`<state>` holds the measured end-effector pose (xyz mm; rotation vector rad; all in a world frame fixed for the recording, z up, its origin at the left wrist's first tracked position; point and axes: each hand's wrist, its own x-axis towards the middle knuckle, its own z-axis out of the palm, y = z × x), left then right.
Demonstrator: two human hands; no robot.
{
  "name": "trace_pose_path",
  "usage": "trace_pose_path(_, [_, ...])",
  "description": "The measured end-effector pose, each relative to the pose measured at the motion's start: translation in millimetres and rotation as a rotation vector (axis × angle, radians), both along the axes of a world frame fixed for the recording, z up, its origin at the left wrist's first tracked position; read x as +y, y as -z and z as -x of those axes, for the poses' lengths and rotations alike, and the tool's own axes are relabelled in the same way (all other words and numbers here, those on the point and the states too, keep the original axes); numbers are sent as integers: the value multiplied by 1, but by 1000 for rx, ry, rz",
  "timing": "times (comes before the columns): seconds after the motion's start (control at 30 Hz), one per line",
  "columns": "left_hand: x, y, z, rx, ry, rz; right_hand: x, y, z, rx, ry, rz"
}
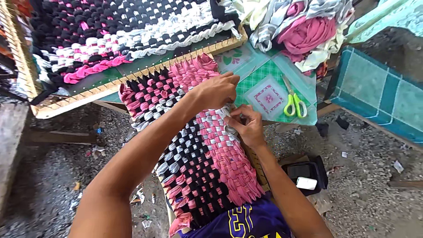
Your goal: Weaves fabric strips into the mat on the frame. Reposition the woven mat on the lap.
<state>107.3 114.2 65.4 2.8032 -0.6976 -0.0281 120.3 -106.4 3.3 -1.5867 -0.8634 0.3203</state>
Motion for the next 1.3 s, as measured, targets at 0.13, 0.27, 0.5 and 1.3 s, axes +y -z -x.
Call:
trace_pose_path(0.13, [-9, -10, -11, 33, 38, -233, 0, 0, 1, 43, -13, -31])
trace_pose_path(0.27, [-17, -10, -15, -5, 74, -314, 2, 2, 0, 62, -13, -45])
trace_pose_path(0.5, [-30, 6, 24, -247, -147, -198, 5, 8, -4, 99, -60, -88])
trace_pose_path(1.3, [16, -2, 26, 60, -15, 270, 6, -7, -7, 274, -35, -5])
